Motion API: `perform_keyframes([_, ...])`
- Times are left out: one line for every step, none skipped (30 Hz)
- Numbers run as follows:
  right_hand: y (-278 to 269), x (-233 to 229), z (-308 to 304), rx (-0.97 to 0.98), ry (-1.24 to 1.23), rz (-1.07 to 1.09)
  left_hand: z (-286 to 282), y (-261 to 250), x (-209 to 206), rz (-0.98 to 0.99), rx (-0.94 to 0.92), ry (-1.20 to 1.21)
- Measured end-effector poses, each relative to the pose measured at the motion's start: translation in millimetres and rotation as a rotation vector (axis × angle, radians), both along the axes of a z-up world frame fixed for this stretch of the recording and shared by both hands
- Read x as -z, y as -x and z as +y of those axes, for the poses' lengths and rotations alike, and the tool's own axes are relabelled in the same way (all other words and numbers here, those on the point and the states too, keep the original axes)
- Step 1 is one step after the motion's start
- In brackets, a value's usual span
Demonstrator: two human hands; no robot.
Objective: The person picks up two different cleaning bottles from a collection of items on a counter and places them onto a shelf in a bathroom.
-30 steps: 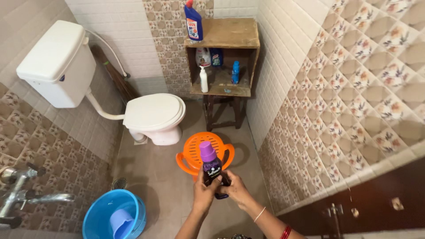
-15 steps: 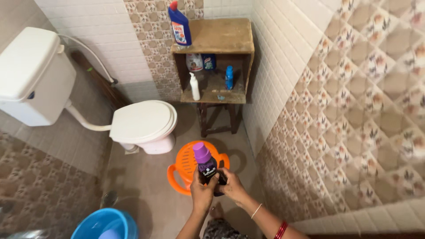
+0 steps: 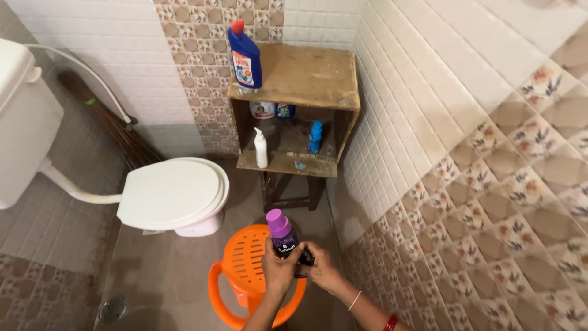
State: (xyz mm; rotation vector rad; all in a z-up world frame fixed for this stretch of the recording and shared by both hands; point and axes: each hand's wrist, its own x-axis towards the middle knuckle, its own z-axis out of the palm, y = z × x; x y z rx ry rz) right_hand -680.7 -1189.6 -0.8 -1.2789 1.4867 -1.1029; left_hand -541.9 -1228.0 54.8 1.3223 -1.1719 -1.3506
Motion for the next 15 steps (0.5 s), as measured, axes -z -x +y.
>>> perform_keyframes([3,-7,-7,-0.004,-0.03,-0.021,-10,1,0,0.018,0.021,0.002])
perform_keyframes([6,-11,-14,-0.008,-0.066,-0.044,-17,1,2,0.034,0.042,-0.002])
perform_keyframes([9,-14,-24,-0.008,-0.065,-0.035,-27,4,5,0.007,0.04,0.02])
perform_keyframes([11,-14,-30,-0.008,-0.069,-0.029,-36,6,8,-0.022,0.039,0.037])
perform_keyframes([13,-12,-34,-0.008,-0.074,-0.024,-41,7,11,-0.052,0.038,0.053])
perform_keyframes([17,-12,-42,-0.015,-0.088,-0.055,-48,8,12,-0.052,0.033,0.061])
perform_keyframes([22,-12,-48,-0.022,-0.103,-0.086,-53,8,13,-0.051,0.028,0.069])
perform_keyframes([24,-11,-53,-0.031,-0.124,-0.116,-57,8,14,-0.051,0.021,0.071])
perform_keyframes([26,-10,-60,-0.004,-0.12,-0.074,-62,7,15,-0.088,0.031,0.061])
perform_keyframes([27,-10,-69,0.017,-0.12,-0.032,-67,4,16,-0.126,0.035,0.047])
perform_keyframes([28,-11,-78,0.037,-0.12,0.011,-72,2,16,-0.163,0.039,0.032])
perform_keyframes([29,-14,-87,0.028,-0.095,-0.074,-76,0,17,-0.19,0.04,0.044])
perform_keyframes([30,-17,-95,0.019,-0.071,-0.16,-80,-2,17,-0.218,0.041,0.056])
perform_keyframes([31,-22,-104,0.006,-0.051,-0.243,-83,-2,18,-0.244,0.038,0.066])
perform_keyframes([32,-26,-113,-0.001,-0.037,-0.232,-89,-2,19,-0.282,0.041,0.068])
